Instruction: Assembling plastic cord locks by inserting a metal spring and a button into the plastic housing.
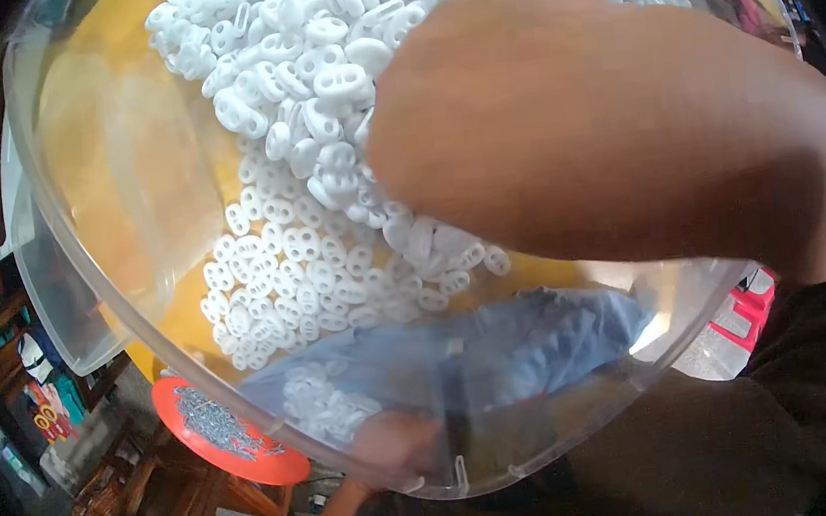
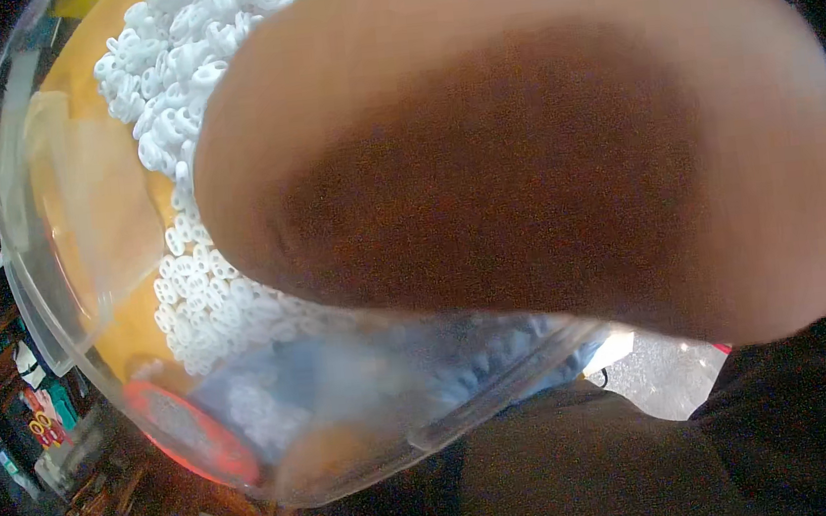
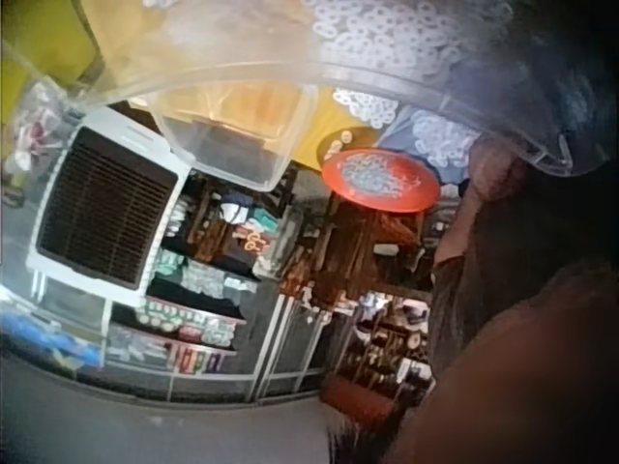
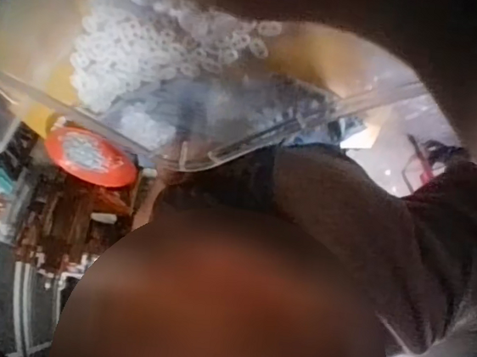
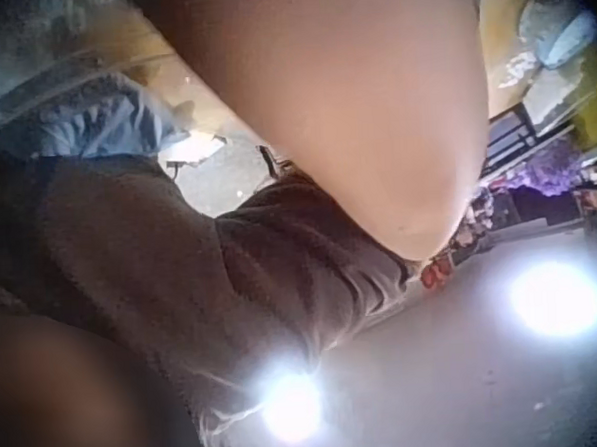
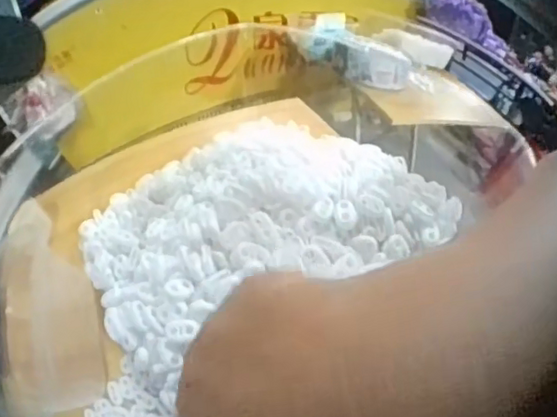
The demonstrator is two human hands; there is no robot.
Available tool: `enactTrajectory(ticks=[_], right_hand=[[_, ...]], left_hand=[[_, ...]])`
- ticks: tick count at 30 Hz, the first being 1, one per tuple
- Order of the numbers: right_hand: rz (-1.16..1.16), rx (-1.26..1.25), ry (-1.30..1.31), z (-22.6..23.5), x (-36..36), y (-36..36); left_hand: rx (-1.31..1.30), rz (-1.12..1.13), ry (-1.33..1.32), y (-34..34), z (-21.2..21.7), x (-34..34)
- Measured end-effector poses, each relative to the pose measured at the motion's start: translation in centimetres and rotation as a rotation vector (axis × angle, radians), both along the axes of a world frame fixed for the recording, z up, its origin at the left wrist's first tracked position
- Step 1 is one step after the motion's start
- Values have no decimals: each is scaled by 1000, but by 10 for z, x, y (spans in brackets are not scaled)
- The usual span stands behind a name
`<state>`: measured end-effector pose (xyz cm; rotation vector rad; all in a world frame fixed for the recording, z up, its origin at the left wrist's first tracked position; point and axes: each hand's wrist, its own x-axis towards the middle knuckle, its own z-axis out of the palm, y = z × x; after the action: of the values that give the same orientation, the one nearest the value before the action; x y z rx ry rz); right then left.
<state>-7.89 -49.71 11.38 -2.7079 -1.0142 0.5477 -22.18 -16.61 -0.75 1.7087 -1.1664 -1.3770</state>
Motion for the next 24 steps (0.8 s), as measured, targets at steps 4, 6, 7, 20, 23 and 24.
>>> enactTrajectory(ticks=[4, 6, 7, 20, 23, 24], right_hand=[[-29, 517, -505, -54, 3, -10], [-4, 560, -413, -60, 11, -1], [-42, 452, -358, -47, 2, -12], [-69, 214, 291, -25, 28, 23], [-83, 150, 442, -16, 33, 28], [-86, 128, 491, -14, 35, 30]], left_hand=[[8, 87, -67, 12, 0, -7], [-13, 267, -180, 27, 10, -23], [-141, 299, -193, 17, -1, -19], [-972, 311, -912, 13, -40, -12], [-259, 182, -438, 13, 2, -8], [-178, 182, -340, 11, 4, -8]])
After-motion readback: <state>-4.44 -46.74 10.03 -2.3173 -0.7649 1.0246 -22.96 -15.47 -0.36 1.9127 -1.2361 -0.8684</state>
